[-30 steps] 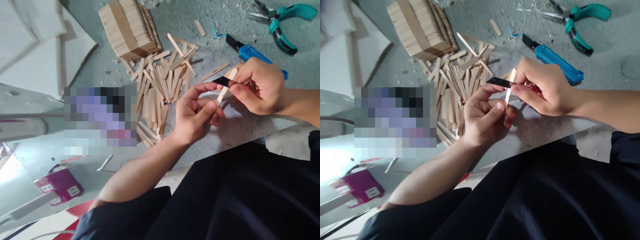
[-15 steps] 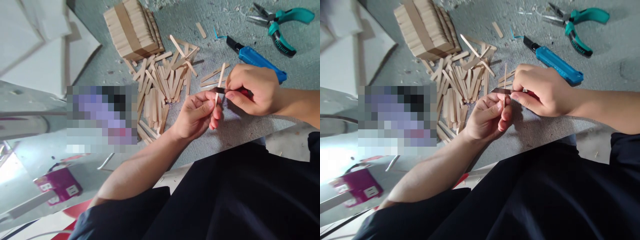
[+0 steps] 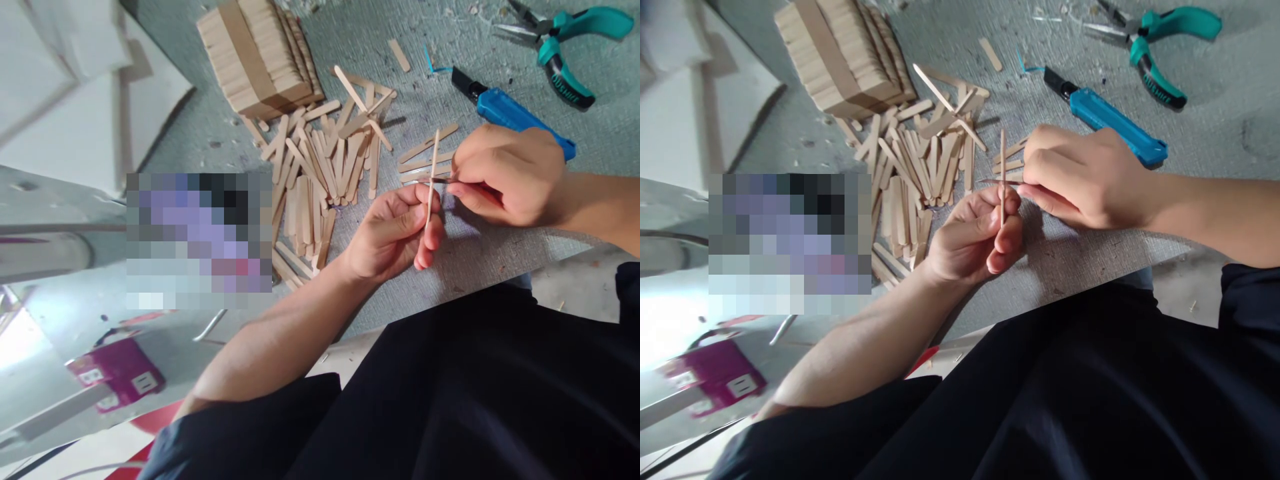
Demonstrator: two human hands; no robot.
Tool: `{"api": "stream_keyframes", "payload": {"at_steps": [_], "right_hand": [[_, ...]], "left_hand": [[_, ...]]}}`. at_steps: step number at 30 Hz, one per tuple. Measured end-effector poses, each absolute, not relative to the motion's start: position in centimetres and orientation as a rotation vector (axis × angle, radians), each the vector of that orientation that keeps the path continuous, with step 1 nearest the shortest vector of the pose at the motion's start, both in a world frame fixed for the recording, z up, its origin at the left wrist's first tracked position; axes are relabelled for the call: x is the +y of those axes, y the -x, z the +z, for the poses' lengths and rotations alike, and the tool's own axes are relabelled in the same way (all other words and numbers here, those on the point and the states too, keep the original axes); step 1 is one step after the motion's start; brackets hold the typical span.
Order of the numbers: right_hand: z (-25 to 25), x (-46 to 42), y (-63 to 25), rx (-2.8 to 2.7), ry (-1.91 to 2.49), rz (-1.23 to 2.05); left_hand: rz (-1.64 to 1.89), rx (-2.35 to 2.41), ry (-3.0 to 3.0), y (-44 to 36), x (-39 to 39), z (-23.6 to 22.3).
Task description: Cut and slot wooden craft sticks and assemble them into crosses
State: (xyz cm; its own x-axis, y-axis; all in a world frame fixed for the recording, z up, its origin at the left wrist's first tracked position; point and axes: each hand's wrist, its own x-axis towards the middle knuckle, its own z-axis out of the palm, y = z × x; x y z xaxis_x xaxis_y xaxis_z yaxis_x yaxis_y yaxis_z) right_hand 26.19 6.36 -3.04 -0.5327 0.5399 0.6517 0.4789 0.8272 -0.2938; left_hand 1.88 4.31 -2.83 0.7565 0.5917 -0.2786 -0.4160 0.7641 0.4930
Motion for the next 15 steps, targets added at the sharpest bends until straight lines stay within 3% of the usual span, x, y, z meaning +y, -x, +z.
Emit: {"api": "stream_keyframes", "payload": {"at_steps": [8, 15], "right_hand": [[-3.9, 6.6, -26.7, -2.238, 0.924, 0.434], [-2.5, 5.7, -26.6, -2.407, 0.943, 0.093]], "left_hand": [[0.54, 0.417, -0.401, -1.6, 4.4, -3.1], [0.563, 0.432, -0.426, -1.7, 4.3, -2.9]]}}
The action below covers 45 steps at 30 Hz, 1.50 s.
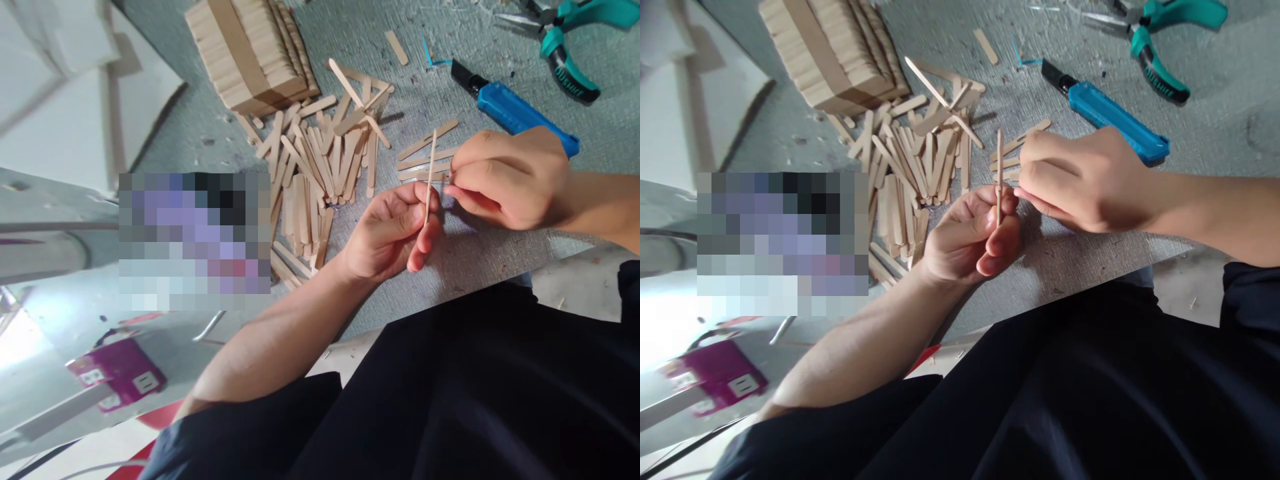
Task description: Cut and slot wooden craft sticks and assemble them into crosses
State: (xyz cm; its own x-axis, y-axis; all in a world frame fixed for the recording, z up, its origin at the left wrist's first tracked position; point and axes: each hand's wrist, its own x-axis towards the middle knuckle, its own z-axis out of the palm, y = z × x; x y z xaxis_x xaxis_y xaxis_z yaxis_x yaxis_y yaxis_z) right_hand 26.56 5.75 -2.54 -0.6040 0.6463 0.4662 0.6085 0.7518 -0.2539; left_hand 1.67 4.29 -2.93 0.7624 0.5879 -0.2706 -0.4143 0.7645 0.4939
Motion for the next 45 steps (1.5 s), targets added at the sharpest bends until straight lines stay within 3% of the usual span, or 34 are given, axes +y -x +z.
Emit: {"api": "stream_keyframes", "payload": {"at_steps": [11, 18, 35, 45], "right_hand": [[-1.3, 5.4, -25.6, -2.217, 0.729, 0.503], [-1.7, 5.5, -25.6, -2.174, 0.891, 0.733], [-2.5, 6.2, -26.1, -2.217, 0.749, 0.119], [-2.0, 6.3, -26.0, -2.256, 0.686, -0.021]], "left_hand": [[0.573, 0.448, -0.495, -1.5, 4.1, -3.1], [0.578, 0.478, -0.526, -1.7, 4.1, -2.9], [0.591, 0.449, -0.491, -1.8, 4.2, -2.9], [0.585, 0.376, -0.464, -1.7, 4.2, -3.3]]}}
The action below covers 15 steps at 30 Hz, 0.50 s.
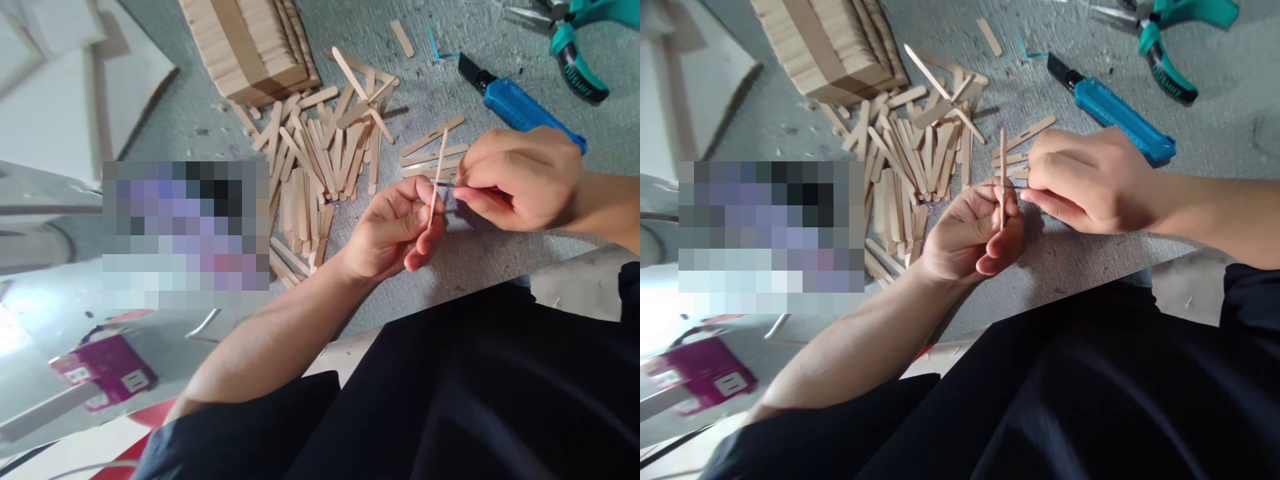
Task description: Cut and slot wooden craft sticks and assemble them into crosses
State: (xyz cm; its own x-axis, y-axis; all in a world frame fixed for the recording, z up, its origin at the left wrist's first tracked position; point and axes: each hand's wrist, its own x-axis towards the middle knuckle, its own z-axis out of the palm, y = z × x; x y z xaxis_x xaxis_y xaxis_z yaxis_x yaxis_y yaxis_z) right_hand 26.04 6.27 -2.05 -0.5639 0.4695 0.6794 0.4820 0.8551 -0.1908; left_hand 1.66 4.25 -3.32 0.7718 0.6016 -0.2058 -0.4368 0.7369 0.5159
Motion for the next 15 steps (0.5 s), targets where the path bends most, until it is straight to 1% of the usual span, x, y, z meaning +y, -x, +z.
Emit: {"api": "stream_keyframes", "payload": {"at_steps": [6, 11, 15], "right_hand": [[-1.48, 6.52, -26.71, -2.32, 0.63, -0.047], [-1.04, 6.47, -26.85, -2.344, 0.561, -0.194], [-1.11, 6.1, -26.36, -2.294, 0.574, -0.245]], "left_hand": [[0.585, 0.367, -0.467, -1.76, 4.39, -3.23], [0.57, 0.351, -0.485, -1.78, 4.47, -3.1], [0.53, 0.364, -0.488, -1.64, 4.53, -2.98]]}}
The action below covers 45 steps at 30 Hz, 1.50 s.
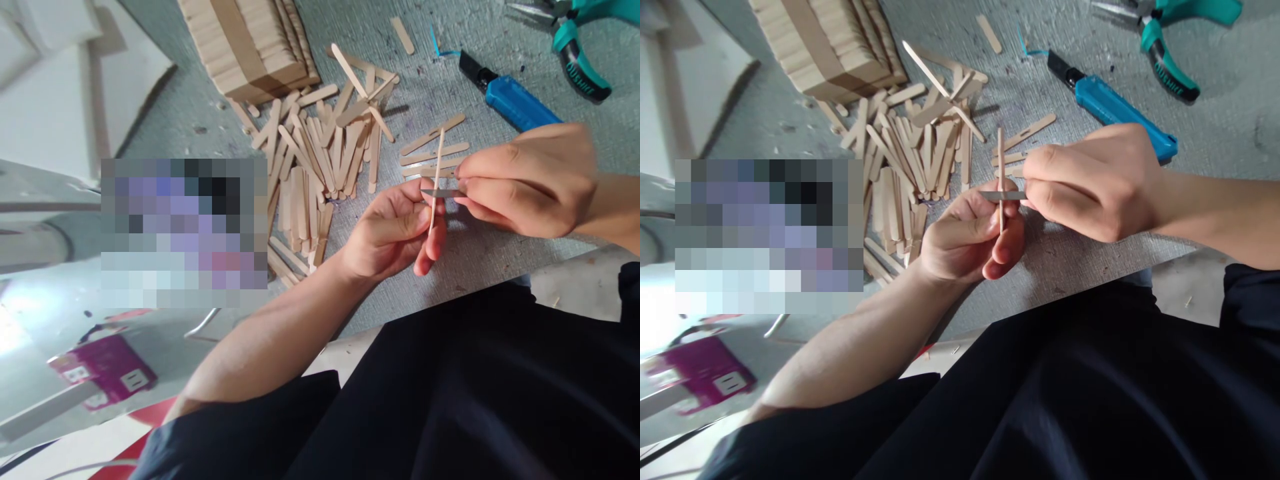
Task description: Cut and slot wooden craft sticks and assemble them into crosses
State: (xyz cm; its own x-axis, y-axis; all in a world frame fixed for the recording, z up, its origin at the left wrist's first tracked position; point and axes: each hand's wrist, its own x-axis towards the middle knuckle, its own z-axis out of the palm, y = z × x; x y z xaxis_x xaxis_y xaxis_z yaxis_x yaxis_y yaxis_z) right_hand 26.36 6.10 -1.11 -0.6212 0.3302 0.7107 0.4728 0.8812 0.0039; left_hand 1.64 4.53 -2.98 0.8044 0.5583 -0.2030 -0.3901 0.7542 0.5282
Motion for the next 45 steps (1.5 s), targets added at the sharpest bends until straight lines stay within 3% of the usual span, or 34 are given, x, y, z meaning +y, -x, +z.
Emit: {"api": "stream_keyframes", "payload": {"at_steps": [33, 45], "right_hand": [[-0.5, 5.5, -26.3, -2.355, 0.694, -0.017], [-0.7, 5.0, -26.2, -2.229, 0.526, -0.164]], "left_hand": [[0.6, 0.397, -0.587, -1.8, 4.0, -3.3], [0.587, 0.357, -0.612, -1.7, 3.9, -3.4]]}}
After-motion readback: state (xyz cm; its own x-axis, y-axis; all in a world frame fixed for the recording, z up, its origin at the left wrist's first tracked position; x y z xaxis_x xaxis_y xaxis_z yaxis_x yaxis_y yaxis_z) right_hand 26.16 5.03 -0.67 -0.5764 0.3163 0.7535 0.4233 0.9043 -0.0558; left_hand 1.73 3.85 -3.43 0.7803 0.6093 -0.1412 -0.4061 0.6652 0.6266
